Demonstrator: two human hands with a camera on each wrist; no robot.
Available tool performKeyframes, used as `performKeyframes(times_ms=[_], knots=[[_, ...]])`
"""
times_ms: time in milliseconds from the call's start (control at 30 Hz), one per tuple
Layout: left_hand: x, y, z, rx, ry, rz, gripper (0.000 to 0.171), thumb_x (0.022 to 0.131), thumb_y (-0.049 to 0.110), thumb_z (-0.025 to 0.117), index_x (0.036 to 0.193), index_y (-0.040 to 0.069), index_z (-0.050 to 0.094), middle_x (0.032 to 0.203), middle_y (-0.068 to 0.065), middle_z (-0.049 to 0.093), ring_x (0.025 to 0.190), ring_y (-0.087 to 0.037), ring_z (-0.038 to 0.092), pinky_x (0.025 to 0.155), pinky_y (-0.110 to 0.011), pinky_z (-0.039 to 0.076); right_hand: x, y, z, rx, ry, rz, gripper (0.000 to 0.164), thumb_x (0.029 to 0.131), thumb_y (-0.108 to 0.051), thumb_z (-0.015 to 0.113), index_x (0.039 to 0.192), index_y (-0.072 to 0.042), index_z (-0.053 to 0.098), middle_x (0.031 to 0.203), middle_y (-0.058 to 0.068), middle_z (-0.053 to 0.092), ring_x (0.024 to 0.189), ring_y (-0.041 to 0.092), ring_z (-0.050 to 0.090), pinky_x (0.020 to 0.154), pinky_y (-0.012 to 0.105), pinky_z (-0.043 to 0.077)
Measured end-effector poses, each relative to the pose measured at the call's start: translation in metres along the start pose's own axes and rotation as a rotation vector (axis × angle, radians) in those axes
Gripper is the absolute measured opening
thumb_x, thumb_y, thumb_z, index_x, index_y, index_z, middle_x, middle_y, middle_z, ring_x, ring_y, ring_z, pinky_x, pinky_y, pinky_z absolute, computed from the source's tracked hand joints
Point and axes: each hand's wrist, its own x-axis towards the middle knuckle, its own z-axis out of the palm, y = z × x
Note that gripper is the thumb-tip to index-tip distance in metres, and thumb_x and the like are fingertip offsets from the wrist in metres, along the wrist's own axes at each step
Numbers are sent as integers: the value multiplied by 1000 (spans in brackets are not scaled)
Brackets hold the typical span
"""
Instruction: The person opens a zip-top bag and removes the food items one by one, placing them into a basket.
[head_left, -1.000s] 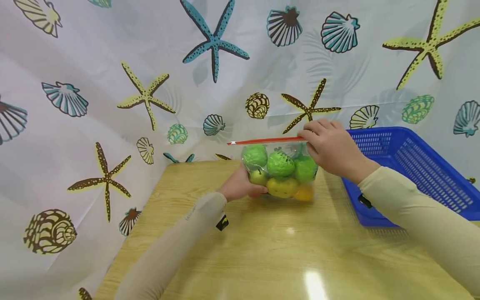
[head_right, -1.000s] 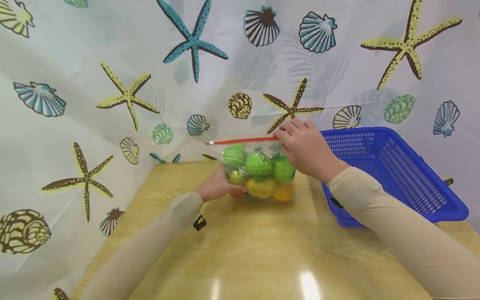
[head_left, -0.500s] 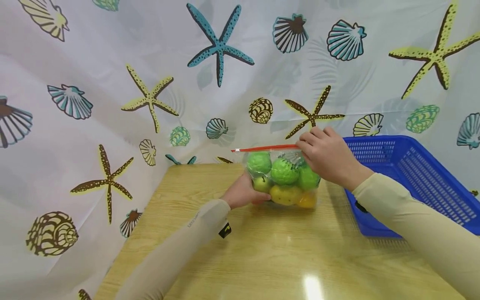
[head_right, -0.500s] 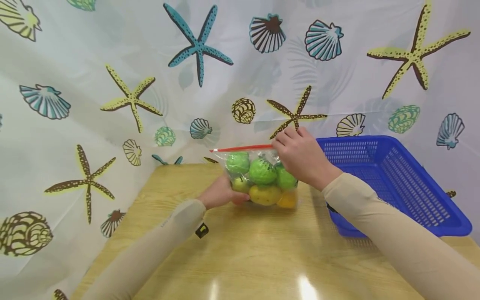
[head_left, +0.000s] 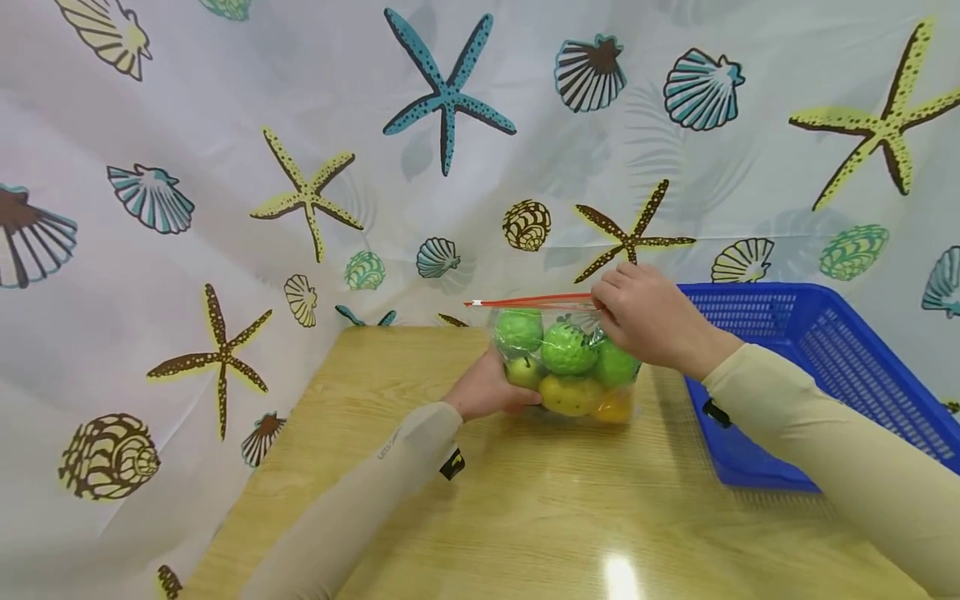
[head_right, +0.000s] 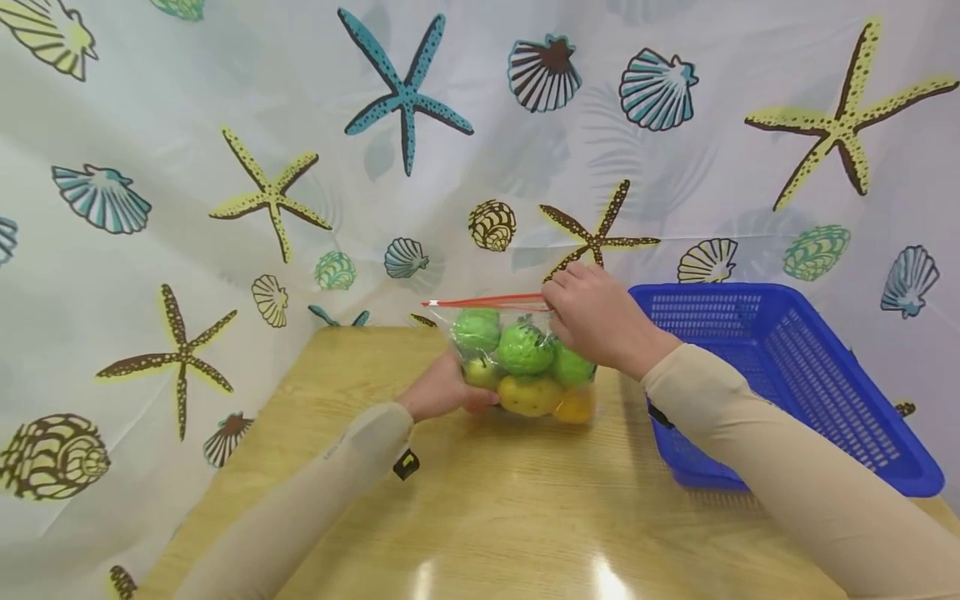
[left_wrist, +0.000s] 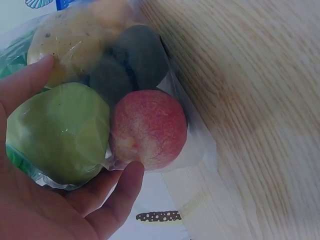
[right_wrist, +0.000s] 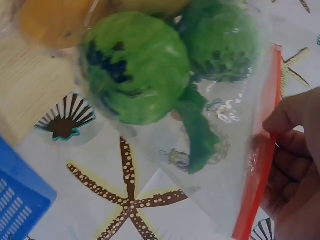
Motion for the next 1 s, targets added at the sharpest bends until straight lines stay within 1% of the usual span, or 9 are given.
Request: performKeyframes(times_ms=[167,233,367,433,600,733,833,933,1000], knots=[[-1,3,2,-9,-6,11,76,68,13,86,129,22,43,109,-7,57,71,-20,66,65,-43,58,5,-6,-12,113,-158,82,11,80,-4,61,78,-12,55,68,-1,56,61,15,47,62,38,44],[0,4,2,-1,-6,23,74,67,14,86,128,21,45,108,-6,58,70,-19,66,65,-42,58,8,-8,-17,162,-238,129,8,83,-3,59,86,-11,60,75,0,61,64,13,50,62,36,48],[0,7,2,9,-5,23,79,67,13,87,131,22,43,110,-6,57,72,-21,66,65,-44,58,16,-13,-25,243,-374,182,22,91,-1,50,101,-9,68,91,4,68,74,12,58,66,37,53],[-1,9,2,-1,-5,18,82,66,12,87,133,23,41,112,-6,56,75,-20,65,65,-44,58,21,-13,-27,287,-411,177,26,92,2,46,99,-8,69,92,6,69,77,14,59,68,39,53],[-2,7,0,14,5,31,87,64,13,88,135,27,40,113,-5,56,82,-19,63,64,-40,58,31,-11,-25,382,-460,135,37,90,11,38,85,-10,69,81,6,67,68,14,56,64,38,51],[-2,4,-1,45,9,47,86,63,15,89,132,27,41,113,-3,56,86,-17,60,63,-37,58,36,-6,-20,423,-543,135,41,81,16,43,89,-13,71,86,5,69,76,16,60,67,37,53],[-4,4,-1,27,2,20,85,63,15,89,132,26,40,113,-4,55,82,-18,63,65,-40,58,40,-4,-18,429,-633,133,39,78,14,51,97,-14,71,95,7,69,88,21,61,72,40,54],[-10,12,-1,-5,-6,0,89,64,10,88,134,23,35,112,-10,55,76,-25,65,67,-47,57,45,-4,-19,407,-718,118,35,78,7,62,107,-12,68,101,12,67,92,25,59,73,42,53],[-15,20,-1,-21,-7,1,90,65,7,86,136,19,31,113,-13,54,75,-28,66,68,-50,57,48,-6,-19,380,-771,114,40,79,0,69,117,-10,64,107,14,65,96,27,58,74,42,53]])
